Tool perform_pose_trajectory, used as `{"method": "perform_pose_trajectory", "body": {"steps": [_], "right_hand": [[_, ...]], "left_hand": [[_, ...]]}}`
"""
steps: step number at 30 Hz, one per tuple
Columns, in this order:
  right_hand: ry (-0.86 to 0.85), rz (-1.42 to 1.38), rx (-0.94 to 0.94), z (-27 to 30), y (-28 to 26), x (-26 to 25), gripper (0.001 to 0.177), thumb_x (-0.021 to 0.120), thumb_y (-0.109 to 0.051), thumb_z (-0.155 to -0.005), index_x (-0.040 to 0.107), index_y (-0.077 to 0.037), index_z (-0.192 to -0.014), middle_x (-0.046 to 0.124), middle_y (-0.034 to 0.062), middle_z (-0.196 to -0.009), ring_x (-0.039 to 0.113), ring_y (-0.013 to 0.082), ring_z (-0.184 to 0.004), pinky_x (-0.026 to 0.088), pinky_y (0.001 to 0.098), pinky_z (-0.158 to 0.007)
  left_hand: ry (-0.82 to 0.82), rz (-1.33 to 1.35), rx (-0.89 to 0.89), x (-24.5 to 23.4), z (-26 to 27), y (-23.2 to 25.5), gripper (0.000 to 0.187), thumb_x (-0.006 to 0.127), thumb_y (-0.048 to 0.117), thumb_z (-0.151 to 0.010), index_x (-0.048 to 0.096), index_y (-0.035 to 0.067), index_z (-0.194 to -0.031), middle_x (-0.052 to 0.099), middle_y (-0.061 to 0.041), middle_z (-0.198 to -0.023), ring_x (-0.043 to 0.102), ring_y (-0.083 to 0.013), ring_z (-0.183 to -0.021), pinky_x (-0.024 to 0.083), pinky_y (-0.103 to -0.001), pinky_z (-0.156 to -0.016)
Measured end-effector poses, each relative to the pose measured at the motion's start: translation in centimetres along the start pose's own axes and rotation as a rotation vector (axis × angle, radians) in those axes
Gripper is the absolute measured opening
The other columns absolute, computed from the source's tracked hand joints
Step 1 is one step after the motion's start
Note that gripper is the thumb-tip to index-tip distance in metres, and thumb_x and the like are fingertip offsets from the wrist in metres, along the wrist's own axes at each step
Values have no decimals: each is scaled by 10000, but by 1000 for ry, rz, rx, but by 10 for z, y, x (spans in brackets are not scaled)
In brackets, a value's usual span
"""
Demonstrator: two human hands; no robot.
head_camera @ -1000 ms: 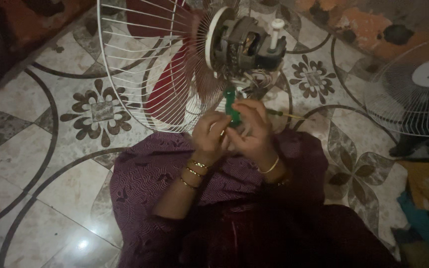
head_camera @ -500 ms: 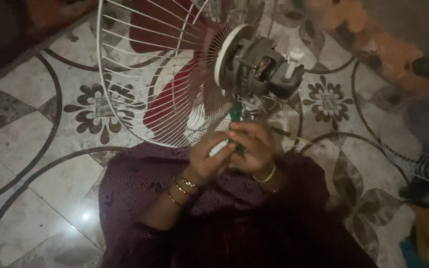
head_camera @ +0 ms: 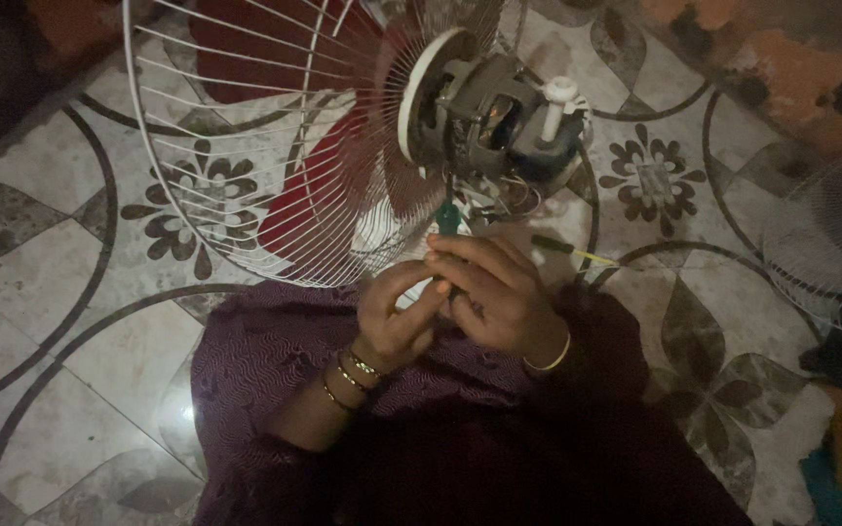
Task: The person sits on the floor and uses a green-handled screwdriver to tighten screws on the central hub of a white electric fan with red blades. They rotate the fan to access different screw locations and continue tightening throughout the clip.
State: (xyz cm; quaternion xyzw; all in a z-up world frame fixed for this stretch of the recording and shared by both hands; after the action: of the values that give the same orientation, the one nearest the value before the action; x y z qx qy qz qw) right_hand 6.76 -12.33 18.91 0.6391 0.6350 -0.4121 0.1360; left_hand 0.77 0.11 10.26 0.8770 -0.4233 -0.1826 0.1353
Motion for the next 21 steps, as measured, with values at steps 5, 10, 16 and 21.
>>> {"method": "perform_pose_trajectory", "body": {"steps": [5,10,16,21], "right_hand": [[-12,73,-27,12,4,-3,381,716,37,-767,716,9,-1147,708,131,-1217,701,254,-1035,577,375,-873],[109,-9,-62,22,28,8,251,741,-4,-921,690,22,-1165,706,134,-1235,725,237,-1088,643,328,-889],[471,-79,-39,34,49,3,389,808,-272,-862,589,-13,-1054,662,135,-1108,678,261,-994,593,359,-846],[671,16,-39,48,59,-16,266,724,-246,-1008,573,-30,-1042,651,116,-1030,642,257,-922,569,365,-836]], "left_hand": [[-15,-58,-89,4,1,20,391,690,-19,-855,677,39,-1241,632,-191,-1213,671,-301,-1132,610,-391,-930],[39,-43,-159,21,2,35,435,706,46,-894,576,-13,-1305,531,-226,-1356,589,-354,-1265,575,-443,-1054],[-59,-67,-138,41,22,47,570,748,148,-938,435,19,-1397,345,-247,-1511,375,-426,-1463,374,-548,-1250],[-186,-117,-393,64,51,4,601,751,161,-893,448,-29,-1377,399,-274,-1496,412,-432,-1423,385,-527,-1197]]}}
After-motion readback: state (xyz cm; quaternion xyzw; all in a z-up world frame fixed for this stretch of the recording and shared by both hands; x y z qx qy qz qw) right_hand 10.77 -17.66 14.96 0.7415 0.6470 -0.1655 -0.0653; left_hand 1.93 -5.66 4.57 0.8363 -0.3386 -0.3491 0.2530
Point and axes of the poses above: each hand's wrist, its own z-axis away from the middle knuckle, its own x-axis out of the palm, y = z × x, the point moved 5 cm from there along -z, towards the middle knuckle
